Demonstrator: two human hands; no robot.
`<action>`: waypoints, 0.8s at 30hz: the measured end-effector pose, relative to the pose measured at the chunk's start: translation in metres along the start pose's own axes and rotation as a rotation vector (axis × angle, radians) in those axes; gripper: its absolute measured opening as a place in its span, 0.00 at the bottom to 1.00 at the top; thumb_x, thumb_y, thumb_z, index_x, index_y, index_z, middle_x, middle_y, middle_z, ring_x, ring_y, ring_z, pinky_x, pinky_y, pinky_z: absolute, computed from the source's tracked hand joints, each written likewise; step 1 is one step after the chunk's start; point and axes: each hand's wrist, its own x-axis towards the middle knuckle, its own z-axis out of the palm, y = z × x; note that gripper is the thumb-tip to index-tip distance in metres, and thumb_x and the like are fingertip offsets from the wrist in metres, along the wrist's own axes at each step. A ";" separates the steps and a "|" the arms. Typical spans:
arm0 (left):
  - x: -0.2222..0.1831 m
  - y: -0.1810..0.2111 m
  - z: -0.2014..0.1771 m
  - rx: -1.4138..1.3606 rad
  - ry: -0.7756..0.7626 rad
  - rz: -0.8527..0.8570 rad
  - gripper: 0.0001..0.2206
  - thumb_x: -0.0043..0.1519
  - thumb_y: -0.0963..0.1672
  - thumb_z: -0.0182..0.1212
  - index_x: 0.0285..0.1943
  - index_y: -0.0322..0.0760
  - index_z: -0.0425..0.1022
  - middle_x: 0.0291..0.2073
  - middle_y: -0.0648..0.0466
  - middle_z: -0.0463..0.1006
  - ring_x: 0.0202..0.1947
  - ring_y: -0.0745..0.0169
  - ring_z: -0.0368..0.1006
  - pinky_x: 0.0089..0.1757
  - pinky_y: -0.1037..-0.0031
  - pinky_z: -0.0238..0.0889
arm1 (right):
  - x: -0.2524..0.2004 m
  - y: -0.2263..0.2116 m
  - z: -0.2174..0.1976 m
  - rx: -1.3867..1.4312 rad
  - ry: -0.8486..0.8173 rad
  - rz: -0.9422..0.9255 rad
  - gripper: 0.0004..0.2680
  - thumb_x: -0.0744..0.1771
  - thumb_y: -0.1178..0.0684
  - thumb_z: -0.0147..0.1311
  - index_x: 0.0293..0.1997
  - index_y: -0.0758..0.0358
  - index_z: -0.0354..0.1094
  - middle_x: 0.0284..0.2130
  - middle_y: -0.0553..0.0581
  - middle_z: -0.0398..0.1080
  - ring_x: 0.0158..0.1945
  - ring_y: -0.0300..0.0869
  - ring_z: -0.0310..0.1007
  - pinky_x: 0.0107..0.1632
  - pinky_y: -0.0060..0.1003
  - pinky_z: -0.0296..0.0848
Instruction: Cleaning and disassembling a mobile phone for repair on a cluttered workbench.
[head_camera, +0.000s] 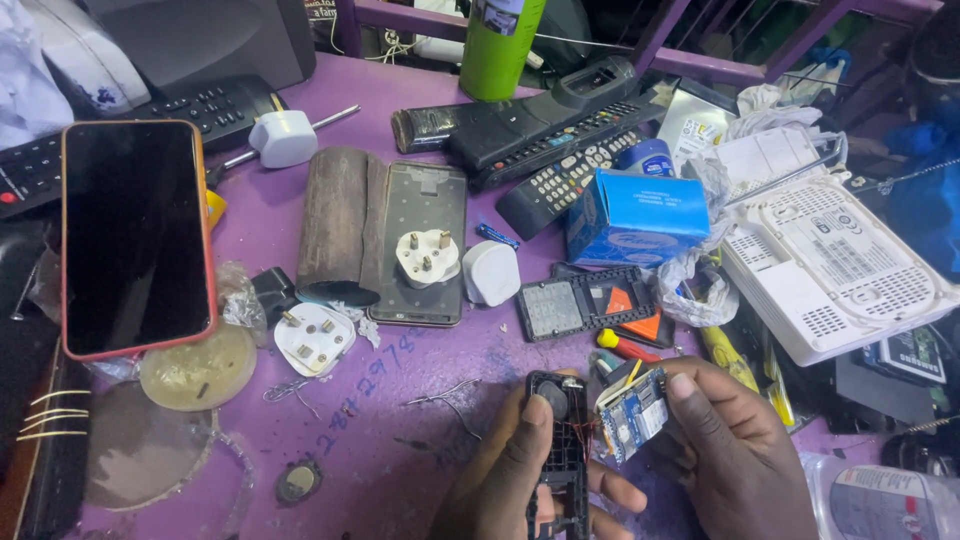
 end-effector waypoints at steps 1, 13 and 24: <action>0.001 0.000 -0.001 0.021 0.000 0.003 0.30 0.60 0.56 0.47 0.64 0.38 0.77 0.35 0.27 0.83 0.25 0.43 0.76 0.31 0.65 0.69 | 0.000 -0.002 0.001 -0.016 0.002 -0.005 0.15 0.70 0.52 0.49 0.52 0.75 0.78 0.13 0.50 0.54 0.15 0.34 0.47 0.19 0.31 0.42; -0.004 0.001 0.008 -0.011 0.121 0.016 0.30 0.61 0.54 0.48 0.61 0.31 0.83 0.32 0.24 0.84 0.23 0.39 0.76 0.28 0.63 0.67 | -0.006 -0.006 0.008 0.042 -0.057 -0.064 0.16 0.71 0.51 0.49 0.55 0.75 0.78 0.17 0.56 0.69 0.16 0.35 0.58 0.18 0.31 0.49; 0.015 -0.002 -0.013 0.005 -0.043 0.072 0.27 0.61 0.54 0.49 0.65 0.38 0.74 0.40 0.26 0.82 0.31 0.34 0.80 0.31 0.59 0.72 | -0.004 0.008 -0.009 0.042 -0.012 -0.081 0.11 0.69 0.56 0.52 0.45 0.77 0.76 0.14 0.54 0.56 0.13 0.36 0.49 0.17 0.32 0.45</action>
